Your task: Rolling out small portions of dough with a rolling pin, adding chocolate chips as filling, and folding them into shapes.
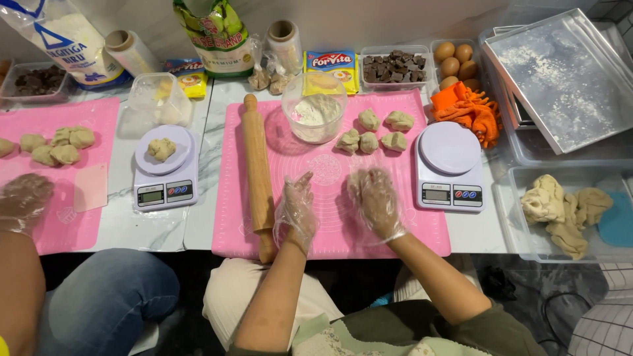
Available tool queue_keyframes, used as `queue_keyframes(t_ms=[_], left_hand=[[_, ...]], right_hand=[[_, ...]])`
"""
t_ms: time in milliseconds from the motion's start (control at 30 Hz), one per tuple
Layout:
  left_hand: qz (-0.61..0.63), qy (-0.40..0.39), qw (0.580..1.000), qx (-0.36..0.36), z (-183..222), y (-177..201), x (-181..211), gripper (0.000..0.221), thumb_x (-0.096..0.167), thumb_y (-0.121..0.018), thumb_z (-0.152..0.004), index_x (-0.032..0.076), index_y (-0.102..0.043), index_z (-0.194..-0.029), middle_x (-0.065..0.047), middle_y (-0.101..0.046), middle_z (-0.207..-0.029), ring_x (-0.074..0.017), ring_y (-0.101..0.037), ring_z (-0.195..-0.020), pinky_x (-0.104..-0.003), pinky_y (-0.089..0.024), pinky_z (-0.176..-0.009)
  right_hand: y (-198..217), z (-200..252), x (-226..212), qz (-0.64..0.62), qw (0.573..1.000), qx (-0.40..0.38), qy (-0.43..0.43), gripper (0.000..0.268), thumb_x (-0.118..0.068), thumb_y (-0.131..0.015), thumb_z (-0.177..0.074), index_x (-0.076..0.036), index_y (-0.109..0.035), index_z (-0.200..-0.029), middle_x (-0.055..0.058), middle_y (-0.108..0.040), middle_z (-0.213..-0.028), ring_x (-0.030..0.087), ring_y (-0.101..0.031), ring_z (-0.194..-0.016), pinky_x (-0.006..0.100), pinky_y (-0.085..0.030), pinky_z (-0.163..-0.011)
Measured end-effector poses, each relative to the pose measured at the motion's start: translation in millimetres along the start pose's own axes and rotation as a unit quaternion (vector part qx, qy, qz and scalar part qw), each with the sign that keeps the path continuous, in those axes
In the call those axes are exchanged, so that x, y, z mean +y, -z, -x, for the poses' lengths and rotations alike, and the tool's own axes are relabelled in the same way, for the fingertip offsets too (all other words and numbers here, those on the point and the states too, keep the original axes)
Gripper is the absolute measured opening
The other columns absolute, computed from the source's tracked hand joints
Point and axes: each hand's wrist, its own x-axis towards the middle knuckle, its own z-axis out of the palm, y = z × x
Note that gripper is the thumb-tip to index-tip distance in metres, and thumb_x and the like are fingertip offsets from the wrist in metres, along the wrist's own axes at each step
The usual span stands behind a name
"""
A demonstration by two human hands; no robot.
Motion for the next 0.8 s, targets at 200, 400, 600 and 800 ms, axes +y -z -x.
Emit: queue_keyframes(t_ms=[200, 400, 600, 800], left_hand=[[0.021, -0.004, 1.000, -0.006, 5.9, -5.1, 1.0, 0.063, 0.049, -0.018, -0.088, 0.004, -0.039, -0.126, -0.020, -0.008, -0.142, -0.0319, -0.002, -0.132, -0.038, 0.001, -0.108], [0.031, -0.003, 0.999, -0.015, -8.1, 5.0, -6.3, 0.065, 0.050, -0.019, -0.087, 0.004, -0.038, -0.127, -0.019, -0.009, -0.142, -0.0321, -0.003, -0.132, -0.038, 0.000, -0.108], [0.026, -0.004, 0.999, -0.021, -12.0, 9.9, -16.8, 0.069, 0.057, -0.023, -0.084, 0.004, -0.042, -0.125, -0.018, -0.016, -0.140, -0.0335, -0.005, -0.131, -0.039, 0.000, -0.108], [0.036, -0.004, 0.999, -0.031, -25.2, 21.0, -21.6, 0.069, 0.059, -0.028, -0.082, 0.007, -0.046, -0.122, -0.013, -0.029, -0.133, -0.0319, -0.010, -0.131, -0.040, -0.001, -0.107]], right_hand=[[-49.2, -7.0, -5.2, -0.152, 0.979, -0.114, -0.068, 0.031, -0.022, -0.056, -0.077, -0.002, -0.050, -0.101, 0.019, -0.047, -0.106, 0.037, -0.046, -0.107, 0.043, -0.043, -0.090], [49.2, -7.9, -35.4, -0.130, 0.989, -0.007, 0.075, 0.025, -0.017, -0.050, -0.079, -0.008, -0.053, -0.102, 0.013, -0.050, -0.099, 0.032, -0.050, -0.099, 0.039, -0.047, -0.078], [59.8, -25.0, -41.0, -0.270, 0.962, -0.037, 0.018, 0.008, -0.014, -0.045, -0.068, -0.016, -0.039, -0.064, -0.001, -0.040, -0.063, 0.017, -0.042, -0.069, 0.032, -0.032, -0.087], [54.1, -22.9, -48.4, -0.193, 0.978, 0.074, 0.012, 0.008, -0.014, -0.052, -0.080, -0.006, -0.050, -0.082, 0.013, -0.046, -0.080, 0.032, -0.050, -0.079, 0.040, -0.045, -0.063]])
